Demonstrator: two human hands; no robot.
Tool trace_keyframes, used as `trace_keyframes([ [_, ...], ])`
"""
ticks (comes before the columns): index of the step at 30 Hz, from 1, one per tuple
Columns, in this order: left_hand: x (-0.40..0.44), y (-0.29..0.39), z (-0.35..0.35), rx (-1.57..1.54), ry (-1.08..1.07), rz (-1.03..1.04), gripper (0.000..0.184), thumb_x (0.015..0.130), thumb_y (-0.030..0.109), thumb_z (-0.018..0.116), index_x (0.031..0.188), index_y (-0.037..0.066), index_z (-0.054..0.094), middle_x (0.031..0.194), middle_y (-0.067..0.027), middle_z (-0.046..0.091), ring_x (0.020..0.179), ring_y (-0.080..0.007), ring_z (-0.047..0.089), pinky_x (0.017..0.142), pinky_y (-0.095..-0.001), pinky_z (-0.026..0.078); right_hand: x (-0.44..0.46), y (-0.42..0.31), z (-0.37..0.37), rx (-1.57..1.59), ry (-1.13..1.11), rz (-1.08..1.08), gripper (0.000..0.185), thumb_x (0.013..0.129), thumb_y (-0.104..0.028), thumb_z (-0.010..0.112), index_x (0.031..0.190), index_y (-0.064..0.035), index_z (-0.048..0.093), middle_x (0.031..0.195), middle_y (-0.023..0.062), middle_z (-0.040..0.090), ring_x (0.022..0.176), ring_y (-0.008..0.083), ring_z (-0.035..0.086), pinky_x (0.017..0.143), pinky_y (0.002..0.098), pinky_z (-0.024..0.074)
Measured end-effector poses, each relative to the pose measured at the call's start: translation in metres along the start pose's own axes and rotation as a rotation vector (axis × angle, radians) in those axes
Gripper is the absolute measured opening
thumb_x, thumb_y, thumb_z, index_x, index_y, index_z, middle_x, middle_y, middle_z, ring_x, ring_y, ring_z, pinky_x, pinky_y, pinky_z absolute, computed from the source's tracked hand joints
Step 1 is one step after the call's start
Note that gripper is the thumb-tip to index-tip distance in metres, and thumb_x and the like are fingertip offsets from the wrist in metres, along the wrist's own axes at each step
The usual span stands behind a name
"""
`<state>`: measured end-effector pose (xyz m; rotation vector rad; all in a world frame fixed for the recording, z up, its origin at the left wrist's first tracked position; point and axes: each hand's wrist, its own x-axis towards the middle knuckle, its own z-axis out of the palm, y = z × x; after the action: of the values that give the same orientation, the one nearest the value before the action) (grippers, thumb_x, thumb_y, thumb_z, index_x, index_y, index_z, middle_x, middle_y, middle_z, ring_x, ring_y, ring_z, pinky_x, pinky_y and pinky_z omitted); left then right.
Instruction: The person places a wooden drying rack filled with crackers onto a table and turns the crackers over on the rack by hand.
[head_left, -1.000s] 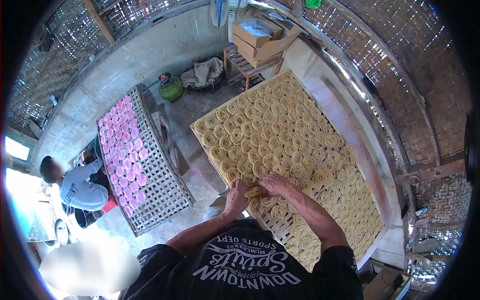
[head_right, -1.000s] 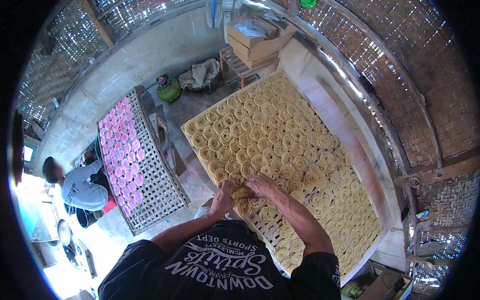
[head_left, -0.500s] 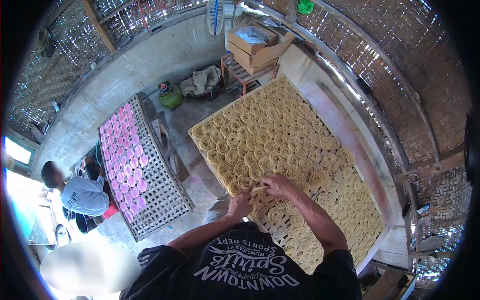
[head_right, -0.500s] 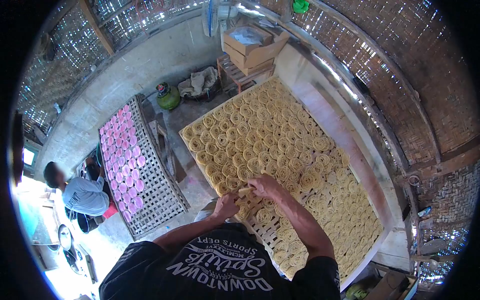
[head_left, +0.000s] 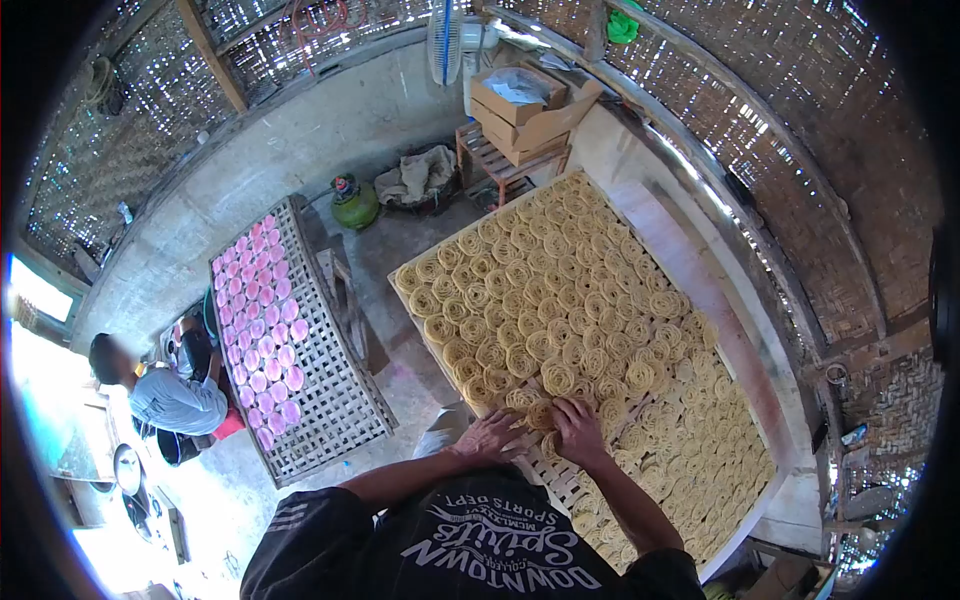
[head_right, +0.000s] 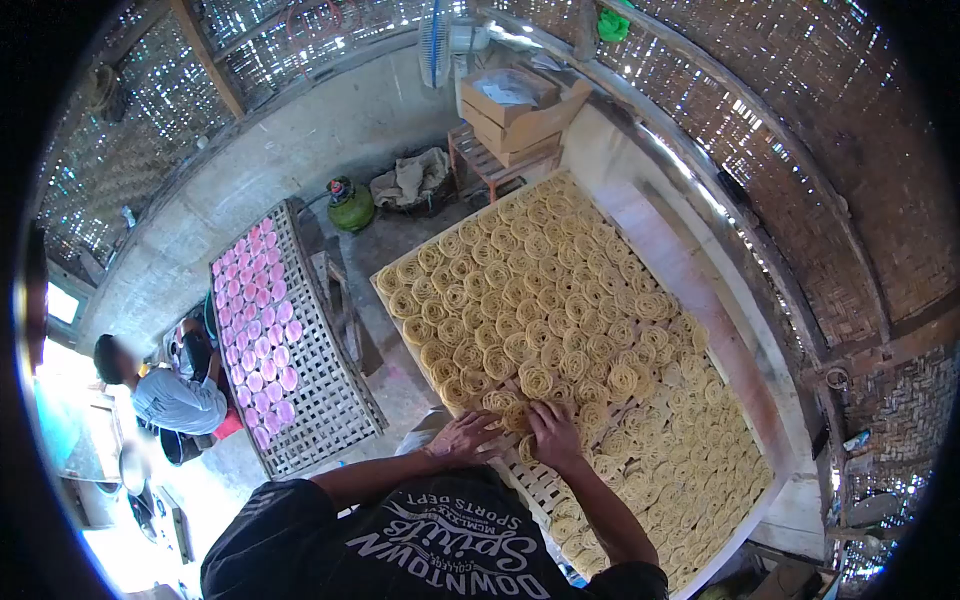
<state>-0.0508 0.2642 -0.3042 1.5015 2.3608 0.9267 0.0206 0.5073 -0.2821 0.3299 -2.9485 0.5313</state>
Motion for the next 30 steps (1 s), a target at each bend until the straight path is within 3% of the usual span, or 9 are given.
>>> trace_keyframes([
  [5,-0.014,-0.047,-0.026,0.050,0.156,0.061,0.040,0.082,0.028,0.072,0.118,0.012,0.065,0.125,-0.0140,0.060,0.126,-0.0348,0.052,0.106,-0.0469,0.042,0.026,0.001,-0.007,0.129,0.138,0.167,0.045,0.068,-0.007,0.064,0.113,-0.0055,0.065,0.119,0.0100,0.061,0.113,0.0327,0.056,0.098,0.0466,0.0451],
  [8,-0.009,-0.079,-0.068,0.187,0.312,-0.288,0.042,0.079,0.020,0.074,0.119,0.012,0.064,0.130,-0.0140,0.057,0.123,-0.0353,0.052,0.103,-0.0473,0.043,0.057,0.003,0.002,0.152,0.145,0.178,0.042,0.074,-0.011,0.064,0.116,-0.0065,0.064,0.122,0.0108,0.060,0.113,0.0343,0.055,0.099,0.0469,0.0443],
  [13,0.026,-0.176,-0.128,0.298,0.543,-0.725,0.074,0.079,0.029,0.076,0.140,0.002,0.044,0.141,-0.0205,0.047,0.131,-0.0375,0.044,0.108,-0.0477,0.037,0.127,-0.011,0.018,0.149,0.127,0.085,0.045,0.079,-0.017,0.066,0.123,-0.0065,0.062,0.126,0.0131,0.058,0.116,0.0348,0.053,0.102,0.0466,0.0424],
  [18,0.049,-0.254,-0.140,0.184,0.527,-0.753,0.091,0.077,0.036,0.077,0.148,0.000,0.033,0.153,-0.0217,0.035,0.139,-0.0380,0.036,0.112,-0.0458,0.034,0.234,-0.032,0.028,0.119,-0.047,-0.069,0.061,0.077,-0.016,0.067,0.136,-0.0059,0.053,0.137,0.0140,0.053,0.128,0.0340,0.047,0.108,0.0461,0.0392],
  [19,0.050,-0.261,-0.141,0.130,0.494,-0.723,0.091,0.077,0.037,0.077,0.148,0.000,0.034,0.155,-0.0216,0.033,0.141,-0.0379,0.034,0.113,-0.0457,0.033,0.259,-0.034,0.037,0.120,-0.065,-0.101,0.064,0.076,-0.014,0.067,0.137,-0.0055,0.051,0.139,0.0140,0.051,0.130,0.0341,0.046,0.109,0.0460,0.0388],
  [20,0.052,-0.263,-0.137,0.333,0.427,-0.677,0.086,0.076,0.034,0.079,0.144,0.000,0.039,0.148,-0.0212,0.041,0.138,-0.0377,0.036,0.112,-0.0462,0.035,0.283,-0.035,0.045,0.001,-0.163,-0.103,0.069,0.075,-0.011,0.066,0.141,-0.0066,0.047,0.146,0.0142,0.047,0.136,0.0335,0.041,0.111,0.0460,0.0373],
  [23,0.051,-0.252,-0.141,0.216,0.535,-0.648,0.079,0.074,0.028,0.080,0.138,0.000,0.045,0.137,-0.0200,0.048,0.132,-0.0375,0.042,0.109,-0.0470,0.037,0.349,-0.032,0.071,-0.127,-0.199,-0.152,0.077,0.075,-0.016,0.073,0.146,-0.0080,0.042,0.150,0.0114,0.041,0.139,0.0320,0.038,0.113,0.0464,0.0356],
  [24,0.053,-0.252,-0.142,0.205,0.534,-0.628,0.077,0.071,0.021,0.081,0.137,0.002,0.045,0.128,-0.0183,0.051,0.126,-0.0369,0.046,0.106,-0.0470,0.039,0.368,-0.032,0.073,-0.148,-0.267,-0.143,0.068,0.083,-0.014,0.064,0.147,-0.0106,0.041,0.154,0.0093,0.037,0.141,0.0318,0.035,0.116,0.0463,0.0323],
  [30,0.066,-0.217,-0.173,-0.141,0.435,-0.828,0.088,0.073,0.014,0.078,0.147,0.009,0.033,0.135,-0.0211,0.047,0.127,-0.0390,0.047,0.102,-0.0444,0.044,0.407,-0.008,0.136,-0.266,-0.158,-0.352,0.072,0.077,-0.012,0.066,0.145,-0.0107,0.042,0.152,0.0140,0.036,0.142,0.0338,0.033,0.118,0.0487,0.0280],
])
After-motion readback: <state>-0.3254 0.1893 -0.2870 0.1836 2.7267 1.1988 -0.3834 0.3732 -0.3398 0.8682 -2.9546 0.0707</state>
